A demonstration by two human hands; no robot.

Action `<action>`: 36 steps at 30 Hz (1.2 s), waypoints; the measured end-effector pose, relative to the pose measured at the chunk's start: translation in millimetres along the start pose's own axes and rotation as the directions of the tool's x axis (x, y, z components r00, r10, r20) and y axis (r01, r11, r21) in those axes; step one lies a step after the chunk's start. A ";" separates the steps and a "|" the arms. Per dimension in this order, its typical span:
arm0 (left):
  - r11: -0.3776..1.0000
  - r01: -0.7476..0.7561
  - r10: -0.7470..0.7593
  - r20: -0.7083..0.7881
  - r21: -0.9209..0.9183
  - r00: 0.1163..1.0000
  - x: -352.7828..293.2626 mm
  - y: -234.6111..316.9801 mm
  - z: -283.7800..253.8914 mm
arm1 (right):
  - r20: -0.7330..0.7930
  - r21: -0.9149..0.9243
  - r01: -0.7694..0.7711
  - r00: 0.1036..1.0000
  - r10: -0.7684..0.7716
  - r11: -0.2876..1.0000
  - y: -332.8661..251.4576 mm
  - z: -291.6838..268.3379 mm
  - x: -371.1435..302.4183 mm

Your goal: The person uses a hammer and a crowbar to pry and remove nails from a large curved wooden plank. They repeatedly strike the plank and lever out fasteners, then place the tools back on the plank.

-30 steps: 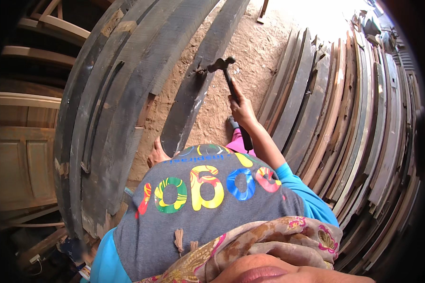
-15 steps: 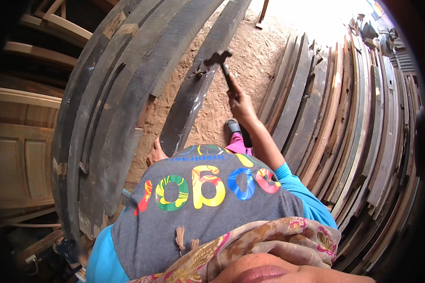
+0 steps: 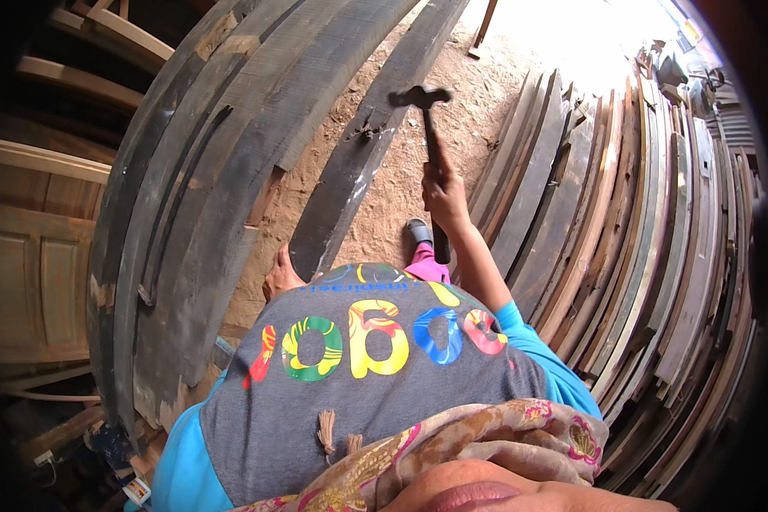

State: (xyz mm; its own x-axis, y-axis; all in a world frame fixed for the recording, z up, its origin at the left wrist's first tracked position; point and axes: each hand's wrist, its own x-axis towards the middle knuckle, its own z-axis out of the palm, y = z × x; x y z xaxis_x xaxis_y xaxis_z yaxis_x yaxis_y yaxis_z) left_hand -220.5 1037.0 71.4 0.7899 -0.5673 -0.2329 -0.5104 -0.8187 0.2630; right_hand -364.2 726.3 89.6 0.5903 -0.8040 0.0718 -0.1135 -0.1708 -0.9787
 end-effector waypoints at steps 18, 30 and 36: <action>0.997 -0.076 0.076 0.013 -0.032 0.997 0.4 -2.9 1.4 | -0.259 0.465 0.324 0.940 -0.224 0.824 -38.0 15.1 -25.7; 0.999 0.012 -0.015 0.105 0.030 0.994 -2.6 1.3 -6.5 | -0.149 0.302 0.303 0.952 -0.269 0.904 -34.8 1.5 -17.7; 0.998 -0.005 0.000 0.094 0.061 0.996 3.7 11.8 -13.6 | 0.118 -0.283 -0.018 0.992 0.053 0.959 31.6 34.8 -2.9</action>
State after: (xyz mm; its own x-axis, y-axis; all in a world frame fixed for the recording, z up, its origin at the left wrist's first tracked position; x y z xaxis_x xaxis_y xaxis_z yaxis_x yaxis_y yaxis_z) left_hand -219.0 1026.4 86.4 0.7546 -0.5728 -0.3202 -0.5343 -0.8195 0.2069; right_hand -341.6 743.0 51.7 0.6732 -0.7394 -0.0036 -0.3460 -0.3108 -0.8853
